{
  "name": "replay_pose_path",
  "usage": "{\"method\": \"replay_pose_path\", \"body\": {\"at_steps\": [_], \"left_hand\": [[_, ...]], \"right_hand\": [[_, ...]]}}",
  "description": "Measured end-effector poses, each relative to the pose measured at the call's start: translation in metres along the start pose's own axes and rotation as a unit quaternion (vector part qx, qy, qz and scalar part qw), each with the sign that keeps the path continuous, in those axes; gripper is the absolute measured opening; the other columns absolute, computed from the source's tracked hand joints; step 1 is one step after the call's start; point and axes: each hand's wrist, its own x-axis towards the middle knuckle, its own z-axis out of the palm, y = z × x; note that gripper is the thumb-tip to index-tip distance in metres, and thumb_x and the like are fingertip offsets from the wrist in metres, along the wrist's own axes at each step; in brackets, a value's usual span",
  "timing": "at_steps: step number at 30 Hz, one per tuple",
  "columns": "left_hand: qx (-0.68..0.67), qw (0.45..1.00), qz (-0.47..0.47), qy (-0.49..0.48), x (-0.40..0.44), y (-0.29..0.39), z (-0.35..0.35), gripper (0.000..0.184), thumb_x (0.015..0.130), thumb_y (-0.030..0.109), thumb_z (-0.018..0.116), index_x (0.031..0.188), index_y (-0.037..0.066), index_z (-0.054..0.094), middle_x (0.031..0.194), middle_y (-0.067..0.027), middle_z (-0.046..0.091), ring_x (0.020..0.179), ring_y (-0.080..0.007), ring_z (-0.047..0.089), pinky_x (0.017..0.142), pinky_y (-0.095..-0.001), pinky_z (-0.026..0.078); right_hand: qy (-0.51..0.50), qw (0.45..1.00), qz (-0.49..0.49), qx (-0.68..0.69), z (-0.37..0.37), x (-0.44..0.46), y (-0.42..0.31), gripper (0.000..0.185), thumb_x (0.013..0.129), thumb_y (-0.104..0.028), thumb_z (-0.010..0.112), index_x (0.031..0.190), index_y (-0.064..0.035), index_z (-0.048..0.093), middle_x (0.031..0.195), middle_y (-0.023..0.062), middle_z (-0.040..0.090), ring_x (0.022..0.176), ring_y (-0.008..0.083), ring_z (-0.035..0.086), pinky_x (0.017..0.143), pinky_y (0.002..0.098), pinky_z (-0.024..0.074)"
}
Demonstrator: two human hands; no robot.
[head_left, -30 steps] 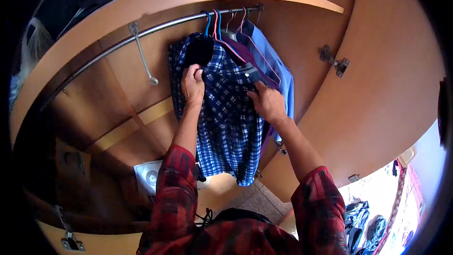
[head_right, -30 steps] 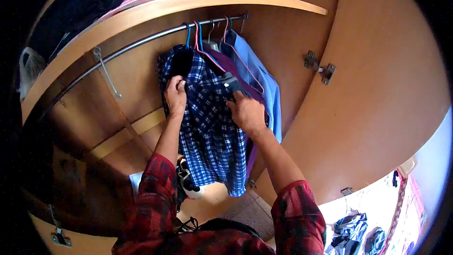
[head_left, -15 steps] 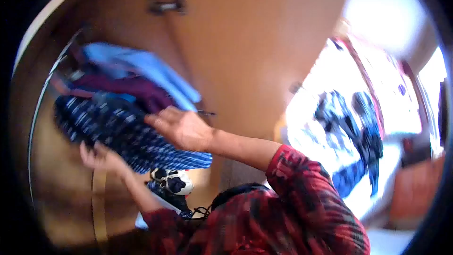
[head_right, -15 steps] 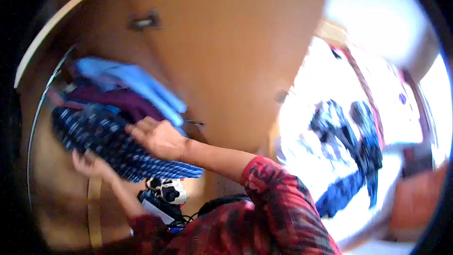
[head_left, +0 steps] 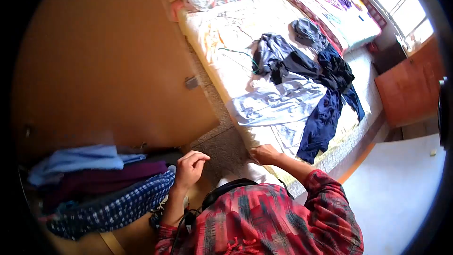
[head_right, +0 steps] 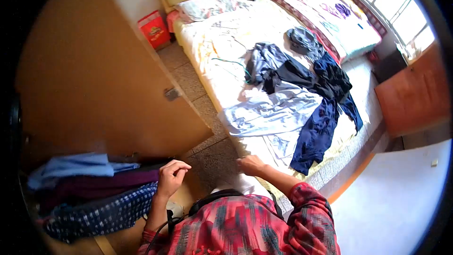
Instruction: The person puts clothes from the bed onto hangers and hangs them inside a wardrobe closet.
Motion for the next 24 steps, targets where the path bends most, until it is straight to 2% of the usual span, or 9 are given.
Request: {"method": "replay_pose_path", "body": {"at_steps": [4,5,6,8,9,14,16,18,24], "left_hand": [[0.017,0.982,-0.06,-0.176,0.058,0.006,0.055,0.011,0.078,0.004,0.06,0.087,0.003,0.066,0.082,-0.0093,0.063,0.066,-0.0165,0.061,0.06,-0.0265,0.048],[0.024,0.977,-0.059,-0.202,0.067,0.0,0.069,0.014,0.078,0.007,0.061,0.09,0.003,0.066,0.084,-0.0093,0.063,0.066,-0.0171,0.06,0.06,-0.0271,0.048],[0.019,0.973,-0.06,-0.221,0.079,0.003,0.081,0.015,0.078,0.009,0.061,0.092,0.004,0.066,0.084,-0.0097,0.063,0.067,-0.018,0.061,0.061,-0.0278,0.048],[0.018,0.964,-0.047,-0.26,0.098,0.003,0.102,0.017,0.079,0.01,0.061,0.094,0.005,0.066,0.084,-0.0101,0.063,0.069,-0.0191,0.061,0.062,-0.0281,0.048],[0.011,0.959,-0.052,-0.279,0.108,0.006,0.109,0.017,0.079,0.01,0.061,0.095,0.006,0.066,0.084,-0.0104,0.063,0.07,-0.0198,0.061,0.062,-0.0282,0.048],[0.009,0.938,-0.141,-0.315,0.142,0.007,0.133,0.018,0.08,0.011,0.061,0.096,0.005,0.066,0.086,-0.0102,0.064,0.067,-0.018,0.061,0.06,-0.0266,0.049],[0.018,0.929,-0.19,-0.318,0.141,-0.006,0.137,0.018,0.081,0.011,0.06,0.097,0.005,0.066,0.087,-0.0104,0.064,0.067,-0.0182,0.062,0.061,-0.0267,0.05],[0.022,0.922,-0.223,-0.315,0.14,-0.014,0.138,0.02,0.081,0.013,0.059,0.098,0.003,0.064,0.089,-0.0134,0.063,0.071,-0.0242,0.062,0.063,-0.0303,0.049],[0.007,0.906,-0.304,-0.296,0.139,-0.029,0.141,0.02,0.083,0.011,0.06,0.101,0.003,0.064,0.094,-0.0115,0.064,0.075,-0.0194,0.064,0.067,-0.0279,0.052]], "right_hand": [[0.037,0.983,0.131,0.122,0.037,-0.021,0.087,0.017,0.081,-0.024,0.054,0.088,-0.0096,0.061,0.081,0.0182,0.064,0.077,0.0382,0.062,0.065,0.0483,0.0486],[0.045,0.985,0.127,0.107,0.047,-0.019,0.105,0.019,0.081,-0.022,0.055,0.092,-0.0094,0.064,0.08,0.0139,0.066,0.072,0.0288,0.066,0.06,0.0398,0.0523],[0.049,0.984,0.129,0.116,0.046,-0.014,0.12,0.019,0.081,-0.022,0.055,0.092,-0.0094,0.064,0.08,0.0139,0.066,0.072,0.0288,0.066,0.06,0.0398,0.0523],[0.027,0.872,0.237,0.428,0.043,0.0,0.149,0.019,0.081,-0.021,0.052,0.09,-0.0079,0.062,0.068,0.012,0.064,0.056,0.0226,0.063,0.051,0.0355,0.051],[0.051,0.838,0.277,0.467,0.048,0.016,0.169,0.02,0.081,-0.02,0.05,0.088,-0.0068,0.063,0.063,0.0089,0.063,0.05,0.0153,0.06,0.045,0.0297,0.0494],[0.278,0.873,0.225,0.332,0.029,0.12,0.262,0.016,0.08,-0.016,0.052,0.079,-0.0029,0.063,0.07,0.0208,0.062,0.065,0.0359,0.062,0.06,0.044,0.049],[0.379,0.866,0.188,0.266,-0.008,0.162,0.277,0.014,0.081,-0.011,0.053,0.083,-0.0029,0.063,0.065,0.0168,0.062,0.058,0.0316,0.062,0.059,0.0409,0.0495],[0.451,0.841,0.15,0.259,-0.032,0.212,0.294,0.01,0.08,-0.009,0.054,0.079,-0.0027,0.062,0.07,0.0191,0.062,0.068,0.0365,0.061,0.063,0.0422,0.0487],[0.437,0.859,0.136,0.229,-0.108,0.32,0.313,0.016,0.078,-0.003,0.046,0.085,-0.0008,0.06,0.088,0.0238,0.058,0.085,0.0413,0.056,0.075,0.0476,0.0447]]}}
